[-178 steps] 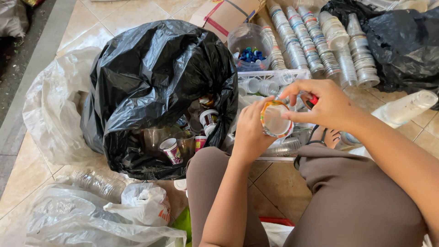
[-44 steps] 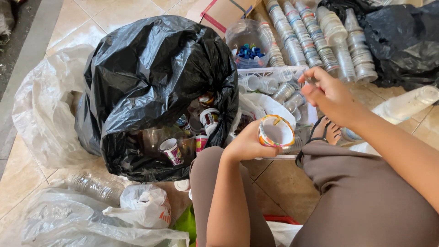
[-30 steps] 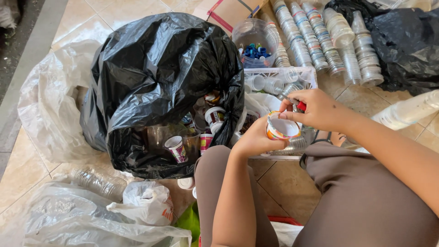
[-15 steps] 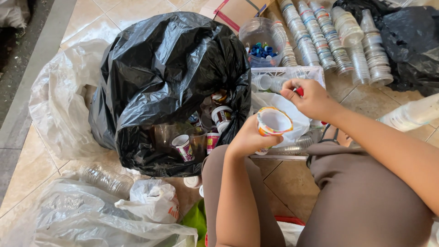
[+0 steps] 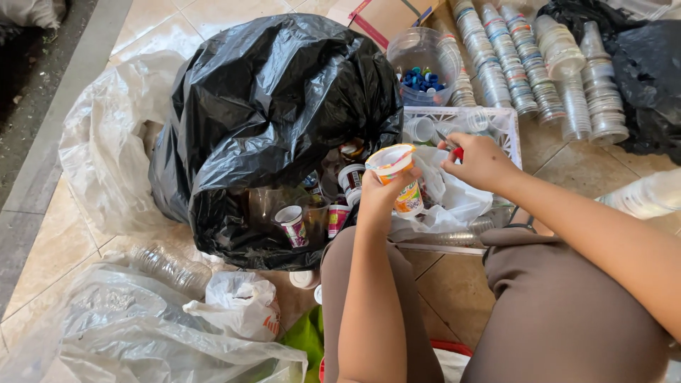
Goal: Removing plastic film lids from used plastic cups using a utility knife for recycling purposes
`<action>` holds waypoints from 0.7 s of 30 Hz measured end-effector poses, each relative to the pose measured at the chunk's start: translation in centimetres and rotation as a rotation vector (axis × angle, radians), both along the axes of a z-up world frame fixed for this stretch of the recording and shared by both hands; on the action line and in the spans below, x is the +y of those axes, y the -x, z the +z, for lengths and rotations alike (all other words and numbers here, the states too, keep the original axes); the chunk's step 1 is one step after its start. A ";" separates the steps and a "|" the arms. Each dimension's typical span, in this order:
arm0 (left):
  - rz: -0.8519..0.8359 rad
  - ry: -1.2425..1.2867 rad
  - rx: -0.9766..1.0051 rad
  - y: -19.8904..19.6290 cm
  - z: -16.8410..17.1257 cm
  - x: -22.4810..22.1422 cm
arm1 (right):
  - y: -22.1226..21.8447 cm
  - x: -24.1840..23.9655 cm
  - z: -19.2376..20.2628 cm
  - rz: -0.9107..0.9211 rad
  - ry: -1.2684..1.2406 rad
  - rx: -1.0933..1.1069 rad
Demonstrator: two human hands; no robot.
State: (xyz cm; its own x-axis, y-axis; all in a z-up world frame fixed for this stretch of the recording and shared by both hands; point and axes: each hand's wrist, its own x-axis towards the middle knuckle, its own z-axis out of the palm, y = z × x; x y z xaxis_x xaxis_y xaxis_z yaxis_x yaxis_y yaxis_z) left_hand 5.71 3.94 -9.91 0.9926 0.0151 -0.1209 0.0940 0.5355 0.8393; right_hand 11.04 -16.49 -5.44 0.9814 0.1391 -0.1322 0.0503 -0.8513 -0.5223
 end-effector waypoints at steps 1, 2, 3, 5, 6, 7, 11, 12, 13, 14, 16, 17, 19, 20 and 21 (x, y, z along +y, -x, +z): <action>-0.004 0.002 -0.001 -0.2 -0.1 -0.3 | 0.1 -0.3 0.4 -0.004 0.002 -0.001; 0.001 -0.018 0.005 -0.2 -0.3 -0.4 | 0.2 -0.3 0.8 -0.039 -0.047 0.018; 0.006 -0.038 0.012 -0.2 -0.5 -0.5 | 0.4 -0.3 1.1 -0.073 -0.095 0.038; -0.003 -0.050 0.006 -0.4 -0.6 -1.0 | 0.5 -0.1 2.1 -0.065 -0.262 0.039; -0.016 -0.061 0.004 -0.3 -0.7 -1.3 | 0.7 -0.1 2.5 -0.061 -0.428 0.044; -0.017 -0.061 0.004 -0.4 -1.5 -1.6 | 1.4 0.3 3.7 -0.062 -0.427 0.044; -0.106 -0.158 -0.179 0.2 -0.2 -2.7 | 3.9 1.6 8.4 -0.002 -0.724 0.076; -0.129 -0.208 -0.277 0.6 1.3 -2.6 | 4.4 2.0 9.6 0.054 -0.753 0.097; -0.128 -0.210 -0.279 0.9 2.3 -2.5 | 4.1 0.9 8.7 0.056 -0.754 0.095; -0.121 -0.273 -0.313 1.3 3.2 -2.3 | 3.9 -0.1 7.7 0.072 -0.687 0.098; -0.112 -0.336 -0.348 1.7 4.3 -2.1 | 3.8 -1.4 7.0 0.090 -0.618 0.099; -0.077 -0.367 -0.373 1.8 4.4 -2.1 | 4.0 -1.7 7.3 0.099 -0.609 0.099; -0.041 -0.398 -0.400 1.8 4.3 -2.3 | 4.4 -2.2 7.9 0.109 -0.601 0.097; -0.034 -0.347 -0.383 1.8 4.1 -2.5 | 4.6 -2.4 8.3 0.168 -0.618 0.138; -0.027 -0.296 -0.367 1.9 3.9 -2.7 | 4.9 -2.7 8.7 0.227 -0.634 0.180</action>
